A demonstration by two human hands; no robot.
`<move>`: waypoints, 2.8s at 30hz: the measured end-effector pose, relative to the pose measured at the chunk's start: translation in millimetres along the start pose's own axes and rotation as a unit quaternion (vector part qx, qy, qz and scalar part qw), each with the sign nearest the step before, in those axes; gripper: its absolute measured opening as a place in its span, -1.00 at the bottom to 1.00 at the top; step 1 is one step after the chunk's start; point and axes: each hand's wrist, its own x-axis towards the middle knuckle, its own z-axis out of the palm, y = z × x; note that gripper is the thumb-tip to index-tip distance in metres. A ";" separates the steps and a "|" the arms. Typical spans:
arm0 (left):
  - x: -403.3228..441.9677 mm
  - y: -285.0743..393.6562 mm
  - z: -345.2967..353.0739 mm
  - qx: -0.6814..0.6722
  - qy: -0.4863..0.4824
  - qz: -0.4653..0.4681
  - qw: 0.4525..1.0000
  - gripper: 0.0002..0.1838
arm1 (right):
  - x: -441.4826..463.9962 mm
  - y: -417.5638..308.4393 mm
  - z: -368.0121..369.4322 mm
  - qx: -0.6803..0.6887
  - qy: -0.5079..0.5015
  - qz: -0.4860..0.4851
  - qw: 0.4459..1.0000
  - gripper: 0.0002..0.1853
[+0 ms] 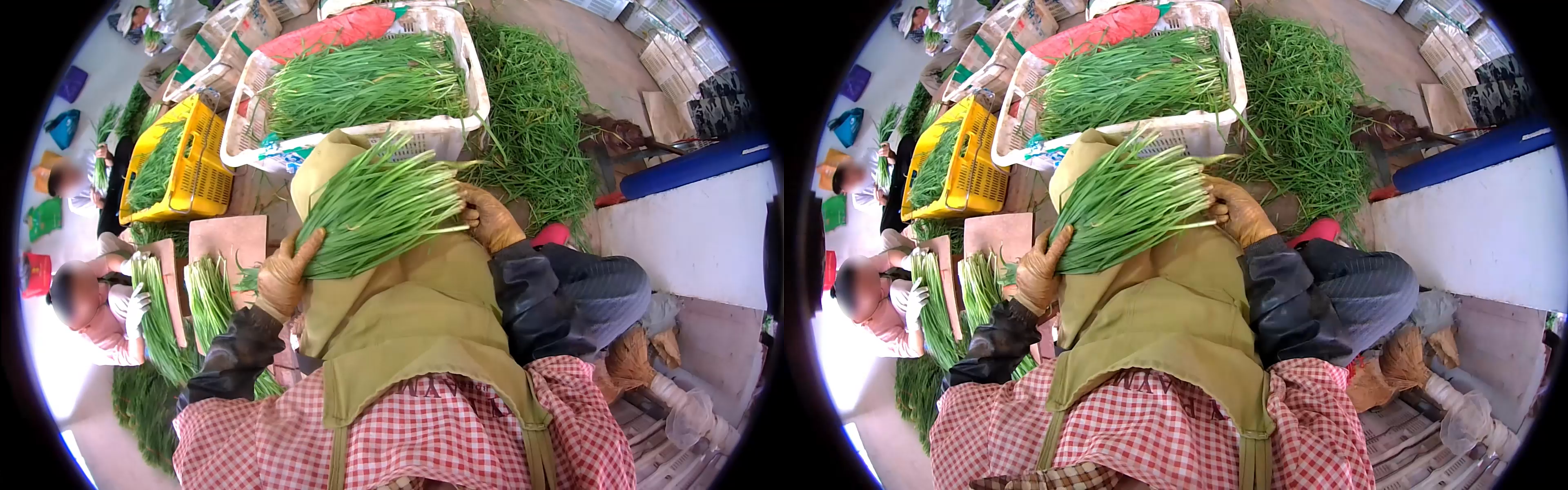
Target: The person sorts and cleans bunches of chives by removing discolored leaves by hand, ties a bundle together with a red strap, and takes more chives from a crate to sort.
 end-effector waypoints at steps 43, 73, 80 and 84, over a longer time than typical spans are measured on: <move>8.3 4.5 -5.7 0.076 0.010 0.011 0.997 -0.16 | -41.7 -32.7 88.0 -0.736 0.195 -0.320 0.563 -0.62; -12.9 -28.8 -1.2 -0.097 0.082 -0.079 0.989 -0.01 | -11.2 -34.8 105.5 -0.160 0.006 -0.123 0.980 -0.81; -13.9 -26.0 -0.4 -0.083 0.045 -0.107 0.990 -0.02 | 8.7 -101.4 -78.2 -0.480 0.359 -0.184 0.779 -0.69; -10.3 -14.3 -3.4 -0.078 0.055 -0.119 0.988 -0.05 | -27.5 -82.4 -15.3 -0.674 0.358 -0.339 0.550 -0.64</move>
